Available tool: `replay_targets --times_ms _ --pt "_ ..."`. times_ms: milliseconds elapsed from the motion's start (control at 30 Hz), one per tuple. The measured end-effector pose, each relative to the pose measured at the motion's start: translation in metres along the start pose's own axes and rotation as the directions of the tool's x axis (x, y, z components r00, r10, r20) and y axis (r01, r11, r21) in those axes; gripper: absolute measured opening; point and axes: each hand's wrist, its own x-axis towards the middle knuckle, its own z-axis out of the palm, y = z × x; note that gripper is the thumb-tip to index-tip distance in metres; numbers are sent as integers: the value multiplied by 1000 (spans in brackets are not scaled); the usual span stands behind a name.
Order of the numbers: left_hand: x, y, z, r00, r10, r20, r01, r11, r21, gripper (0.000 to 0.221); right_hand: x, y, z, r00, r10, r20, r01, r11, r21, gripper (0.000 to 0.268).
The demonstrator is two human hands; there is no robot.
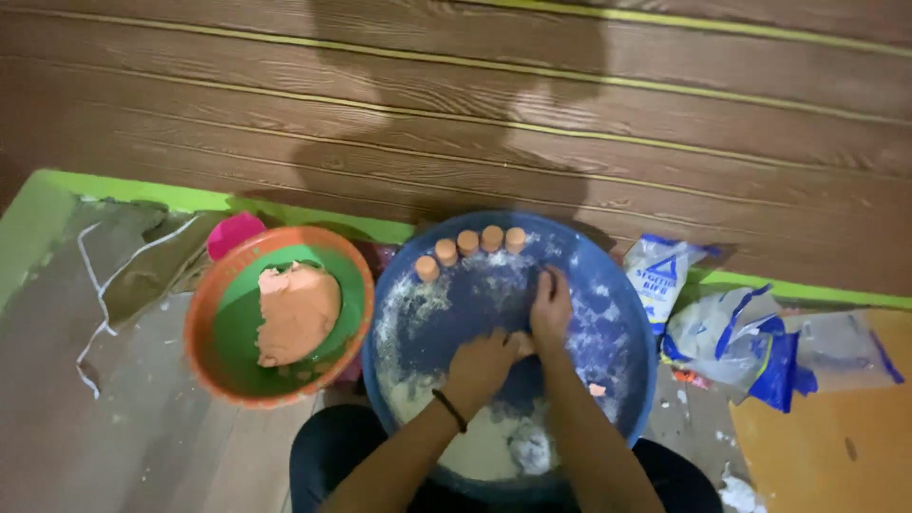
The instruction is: Shaping small portions of dough into balls by rolling them between the palms and placing them in a tray.
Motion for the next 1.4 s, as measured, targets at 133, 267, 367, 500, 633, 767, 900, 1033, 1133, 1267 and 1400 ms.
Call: replay_targets --times_ms 133,267,367,500,633,767,900,1033,1133,1267,1400 --pt "-24 18 2 995 65 -74 -61 997 53 29 -19 6 -16 997 80 23 -82 991 106 43" --pt "-6 19 -25 961 -67 270 151 940 -306 31 -57 -15 -30 999 49 19 -50 997 51 43" --pt "11 13 -9 861 -284 421 449 814 -369 27 -80 -34 -47 997 -49 52 54 995 -88 40" --pt "16 6 10 830 -410 379 542 754 -372 27 -98 -23 -40 973 -204 108 231 879 -417 38" --pt "5 -9 39 783 -389 486 613 615 -496 35 -83 -19 -31 978 -109 175 187 826 -531 39" --pt "-17 0 2 904 -219 368 409 693 -594 38 -59 -20 -16 973 -95 209 206 763 -613 38" --pt "-30 9 -10 940 -137 313 311 722 -618 76 -38 -38 -9 934 -323 153 351 750 -560 44" --pt "-8 6 2 916 -145 375 335 790 -513 51 -22 -20 4 932 -346 109 348 768 -537 35" --pt "6 4 -5 940 -187 284 288 882 -373 26 -1 -7 -5 987 -159 12 158 964 -213 33" --pt "-8 -3 -11 879 -187 438 383 825 -416 15 7 4 -73 916 197 349 -194 980 -43 46" --pt "-22 -14 -36 845 -245 475 450 805 -387 23 -24 34 -160 751 15 660 511 621 -595 43"
